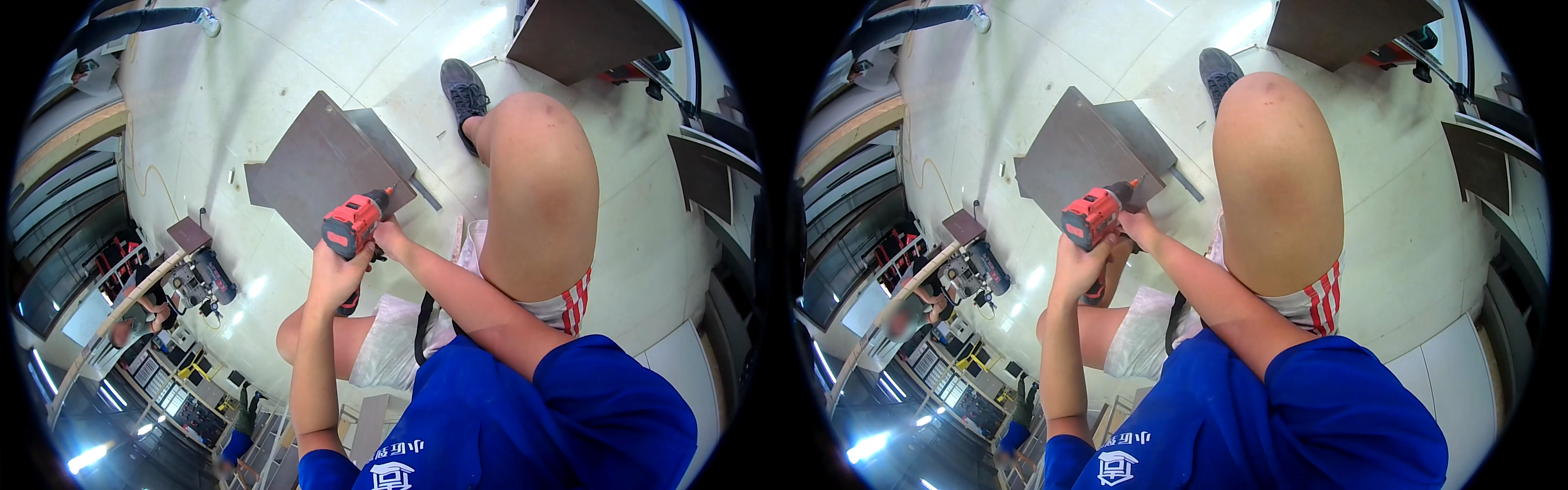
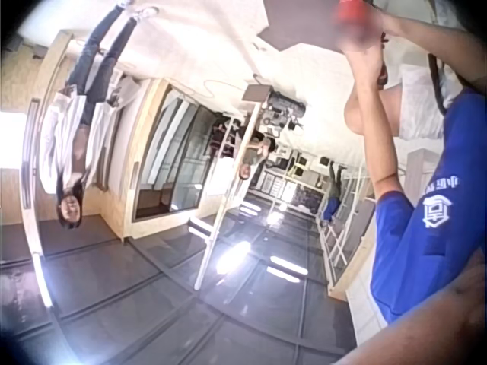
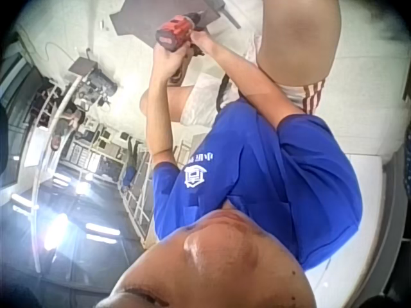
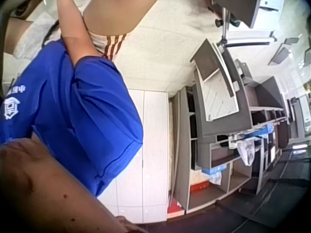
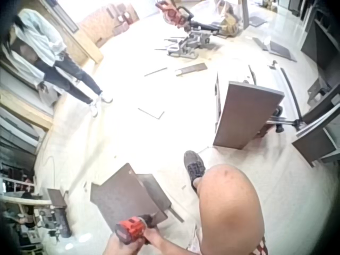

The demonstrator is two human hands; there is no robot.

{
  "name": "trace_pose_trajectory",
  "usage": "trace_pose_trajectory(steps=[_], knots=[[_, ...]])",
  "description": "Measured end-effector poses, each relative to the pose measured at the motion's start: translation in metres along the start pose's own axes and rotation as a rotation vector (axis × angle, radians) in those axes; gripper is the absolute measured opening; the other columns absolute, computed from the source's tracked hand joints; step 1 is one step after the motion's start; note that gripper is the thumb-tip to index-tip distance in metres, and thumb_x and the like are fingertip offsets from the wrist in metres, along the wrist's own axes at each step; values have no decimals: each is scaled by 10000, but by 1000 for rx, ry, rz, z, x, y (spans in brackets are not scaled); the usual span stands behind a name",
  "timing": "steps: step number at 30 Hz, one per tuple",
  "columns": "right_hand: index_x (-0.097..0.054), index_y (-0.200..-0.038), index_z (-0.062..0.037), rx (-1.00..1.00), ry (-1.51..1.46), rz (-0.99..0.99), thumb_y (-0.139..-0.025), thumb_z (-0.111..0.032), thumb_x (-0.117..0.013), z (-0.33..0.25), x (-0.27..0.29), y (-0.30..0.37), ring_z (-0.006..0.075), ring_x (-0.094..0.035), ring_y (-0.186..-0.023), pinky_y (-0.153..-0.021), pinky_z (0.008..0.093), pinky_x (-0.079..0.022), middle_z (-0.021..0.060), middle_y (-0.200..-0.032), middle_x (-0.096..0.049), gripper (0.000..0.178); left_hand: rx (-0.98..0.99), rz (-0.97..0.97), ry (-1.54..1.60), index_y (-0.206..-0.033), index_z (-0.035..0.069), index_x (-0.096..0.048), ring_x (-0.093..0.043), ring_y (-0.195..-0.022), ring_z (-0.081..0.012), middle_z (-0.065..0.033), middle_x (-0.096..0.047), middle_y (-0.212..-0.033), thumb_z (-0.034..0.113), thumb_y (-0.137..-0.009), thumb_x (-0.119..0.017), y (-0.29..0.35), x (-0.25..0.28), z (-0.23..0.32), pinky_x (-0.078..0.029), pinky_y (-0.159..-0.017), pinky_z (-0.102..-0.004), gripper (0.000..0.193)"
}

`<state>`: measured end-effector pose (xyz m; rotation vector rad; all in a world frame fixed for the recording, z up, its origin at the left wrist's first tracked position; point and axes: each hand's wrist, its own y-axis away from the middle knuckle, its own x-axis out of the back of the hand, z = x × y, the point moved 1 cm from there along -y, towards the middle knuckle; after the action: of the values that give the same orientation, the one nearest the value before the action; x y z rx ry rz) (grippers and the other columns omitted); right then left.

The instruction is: The person sits on the floor and uses a cordless drill to fasten screws into flat-pack wooden panels. They align the pieces, drill them together, and assemble a small cabinet-like structure.

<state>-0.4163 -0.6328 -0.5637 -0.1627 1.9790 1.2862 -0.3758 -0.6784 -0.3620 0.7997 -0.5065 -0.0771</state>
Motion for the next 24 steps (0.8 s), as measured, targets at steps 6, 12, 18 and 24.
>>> trace_pose_trajectory(steps=[6,12,18,24], knots=[[-540,-1221,-60,7,3,-32,-978,-222,-612,4,3,-3,133,-638,-802,-694,299,-557,51,-995,-641,301,10,-9,15,-1077,-8,-646,-626,-668,-128,-56,-658,-840,27,-857,-673,0,0,1,-528,-606,-303,225],[-525,-1235,-70,31,51,8,-969,-209,-622,6,4,-6,134,-637,-836,-725,298,-545,41,-1010,-641,316,-11,-18,-96,-1094,-7,-634,-644,-723,-144,-66,-672,-850,30,-816,-686,-4,4,-5,-535,-675,-318,286],[-484,-1274,-68,6,-62,-55,-942,-133,-641,7,4,-8,142,-636,-866,-751,309,-550,63,-1091,-621,372,-87,-7,-307,-1150,8,-619,-678,-802,-238,-129,-695,-852,12,-760,-676,-4,5,10,-540,-773,-346,394],[-456,-1306,-53,22,-164,-96,-934,-133,-668,22,12,-26,182,-661,-950,-805,327,-565,99,-1154,-625,436,-60,-56,-422,-1161,16,-617,-689,-813,-294,-159,-703,-877,1,-752,-656,-11,5,25,-539,-782,-360,411]])
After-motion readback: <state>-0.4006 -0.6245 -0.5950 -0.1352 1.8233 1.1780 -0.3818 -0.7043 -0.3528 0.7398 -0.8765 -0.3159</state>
